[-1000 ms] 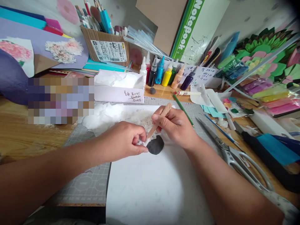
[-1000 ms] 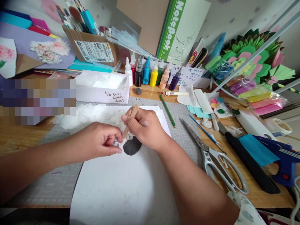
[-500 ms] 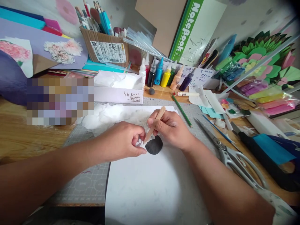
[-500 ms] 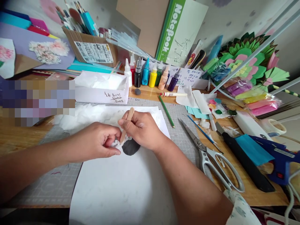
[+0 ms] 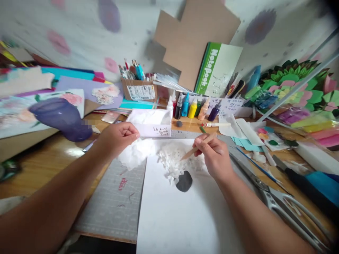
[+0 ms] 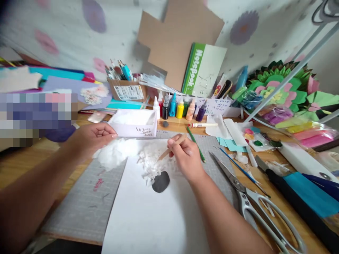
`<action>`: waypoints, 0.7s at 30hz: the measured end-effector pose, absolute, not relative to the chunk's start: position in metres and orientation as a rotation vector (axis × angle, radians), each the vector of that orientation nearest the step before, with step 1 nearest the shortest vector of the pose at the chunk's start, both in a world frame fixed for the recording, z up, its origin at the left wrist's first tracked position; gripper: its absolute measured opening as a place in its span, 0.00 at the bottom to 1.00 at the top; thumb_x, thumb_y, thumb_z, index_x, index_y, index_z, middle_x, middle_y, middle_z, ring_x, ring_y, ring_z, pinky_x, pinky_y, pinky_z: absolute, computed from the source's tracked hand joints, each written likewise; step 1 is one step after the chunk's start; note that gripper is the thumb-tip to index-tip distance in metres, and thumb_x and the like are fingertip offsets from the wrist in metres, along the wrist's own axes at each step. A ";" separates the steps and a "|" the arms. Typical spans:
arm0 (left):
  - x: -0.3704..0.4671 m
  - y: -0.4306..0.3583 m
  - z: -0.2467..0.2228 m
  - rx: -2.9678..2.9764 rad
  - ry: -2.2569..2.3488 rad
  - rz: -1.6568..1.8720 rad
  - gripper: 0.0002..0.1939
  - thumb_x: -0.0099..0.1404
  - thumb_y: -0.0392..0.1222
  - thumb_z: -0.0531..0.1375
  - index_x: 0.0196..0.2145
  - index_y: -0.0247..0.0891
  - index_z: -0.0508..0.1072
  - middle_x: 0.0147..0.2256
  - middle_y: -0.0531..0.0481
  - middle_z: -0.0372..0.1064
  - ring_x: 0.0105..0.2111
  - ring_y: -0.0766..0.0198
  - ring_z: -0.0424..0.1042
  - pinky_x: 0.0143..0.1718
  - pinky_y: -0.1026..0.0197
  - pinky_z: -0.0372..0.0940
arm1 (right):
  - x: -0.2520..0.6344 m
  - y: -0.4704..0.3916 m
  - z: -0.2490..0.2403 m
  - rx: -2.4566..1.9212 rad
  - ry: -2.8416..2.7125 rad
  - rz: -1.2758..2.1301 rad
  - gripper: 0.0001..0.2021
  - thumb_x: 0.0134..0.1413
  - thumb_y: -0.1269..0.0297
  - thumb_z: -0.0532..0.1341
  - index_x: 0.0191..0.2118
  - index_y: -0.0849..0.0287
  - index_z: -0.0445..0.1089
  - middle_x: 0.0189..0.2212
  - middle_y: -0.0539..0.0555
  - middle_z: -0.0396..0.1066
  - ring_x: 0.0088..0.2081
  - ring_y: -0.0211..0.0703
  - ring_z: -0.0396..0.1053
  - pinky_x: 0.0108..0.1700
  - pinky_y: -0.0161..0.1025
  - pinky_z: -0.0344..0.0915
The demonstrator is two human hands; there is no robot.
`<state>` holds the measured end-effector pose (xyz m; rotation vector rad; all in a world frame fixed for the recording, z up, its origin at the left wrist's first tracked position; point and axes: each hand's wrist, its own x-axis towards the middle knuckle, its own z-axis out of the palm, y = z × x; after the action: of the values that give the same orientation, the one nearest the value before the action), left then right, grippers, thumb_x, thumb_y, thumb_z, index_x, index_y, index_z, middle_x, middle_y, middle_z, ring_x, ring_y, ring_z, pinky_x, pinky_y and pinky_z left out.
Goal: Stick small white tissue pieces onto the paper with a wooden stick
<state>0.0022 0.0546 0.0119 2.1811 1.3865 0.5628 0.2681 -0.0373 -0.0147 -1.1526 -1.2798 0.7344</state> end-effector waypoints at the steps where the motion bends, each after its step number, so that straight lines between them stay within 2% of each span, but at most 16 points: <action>1: -0.004 0.058 0.013 2.210 1.399 0.546 0.12 0.62 0.47 0.53 0.33 0.36 0.68 0.24 0.55 0.63 0.24 0.67 0.62 0.24 0.65 0.56 | 0.268 -0.037 -0.015 -1.146 -1.280 0.723 0.14 0.55 0.58 0.60 0.24 0.60 0.66 0.22 0.48 0.65 0.21 0.35 0.65 0.23 0.33 0.62; 5: -0.016 0.060 0.010 2.391 1.344 0.428 0.11 0.56 0.44 0.57 0.34 0.38 0.73 0.35 0.50 0.71 0.37 0.58 0.69 0.40 0.58 0.63 | 0.268 -0.036 -0.018 -1.123 -1.289 0.688 0.14 0.56 0.58 0.60 0.23 0.60 0.67 0.21 0.49 0.65 0.20 0.35 0.65 0.23 0.33 0.61; 8: -0.015 0.058 0.005 2.605 1.236 0.267 0.14 0.56 0.42 0.56 0.41 0.40 0.73 0.44 0.49 0.71 0.47 0.55 0.66 0.50 0.55 0.59 | 0.268 -0.036 -0.019 -1.125 -1.294 0.677 0.14 0.55 0.58 0.61 0.23 0.60 0.67 0.22 0.49 0.66 0.20 0.34 0.65 0.23 0.32 0.61; 10: -0.012 0.059 0.003 2.653 1.217 0.184 0.16 0.58 0.41 0.54 0.44 0.40 0.72 0.46 0.48 0.71 0.49 0.54 0.64 0.52 0.55 0.57 | 0.267 -0.036 -0.020 -1.126 -1.295 0.673 0.14 0.55 0.58 0.61 0.23 0.60 0.67 0.22 0.49 0.66 0.21 0.34 0.65 0.23 0.32 0.61; 15: -0.003 0.072 0.002 2.589 1.266 0.159 0.17 0.59 0.38 0.52 0.45 0.40 0.72 0.45 0.47 0.71 0.49 0.54 0.65 0.48 0.56 0.59 | 0.267 -0.036 -0.021 -1.127 -1.301 0.674 0.14 0.55 0.57 0.61 0.23 0.60 0.67 0.23 0.49 0.66 0.21 0.34 0.65 0.24 0.32 0.61; 18: 0.003 0.080 0.003 2.540 1.237 0.136 0.16 0.56 0.37 0.53 0.41 0.40 0.74 0.39 0.49 0.74 0.41 0.59 0.70 0.41 0.62 0.61 | 0.268 -0.035 -0.021 -1.133 -1.308 0.687 0.15 0.55 0.56 0.61 0.23 0.60 0.67 0.21 0.49 0.65 0.21 0.35 0.64 0.23 0.33 0.60; 21: 0.005 0.084 0.007 2.489 1.251 0.158 0.12 0.55 0.38 0.54 0.33 0.38 0.75 0.32 0.50 0.74 0.32 0.62 0.71 0.32 0.65 0.61 | 0.268 -0.035 -0.022 -1.131 -1.320 0.727 0.15 0.55 0.55 0.60 0.24 0.60 0.67 0.21 0.49 0.65 0.21 0.35 0.64 0.23 0.33 0.60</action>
<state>0.0046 0.0836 0.0069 2.4887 1.2507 0.1577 0.2684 -0.0352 -0.0217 -1.1309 -1.3199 0.7267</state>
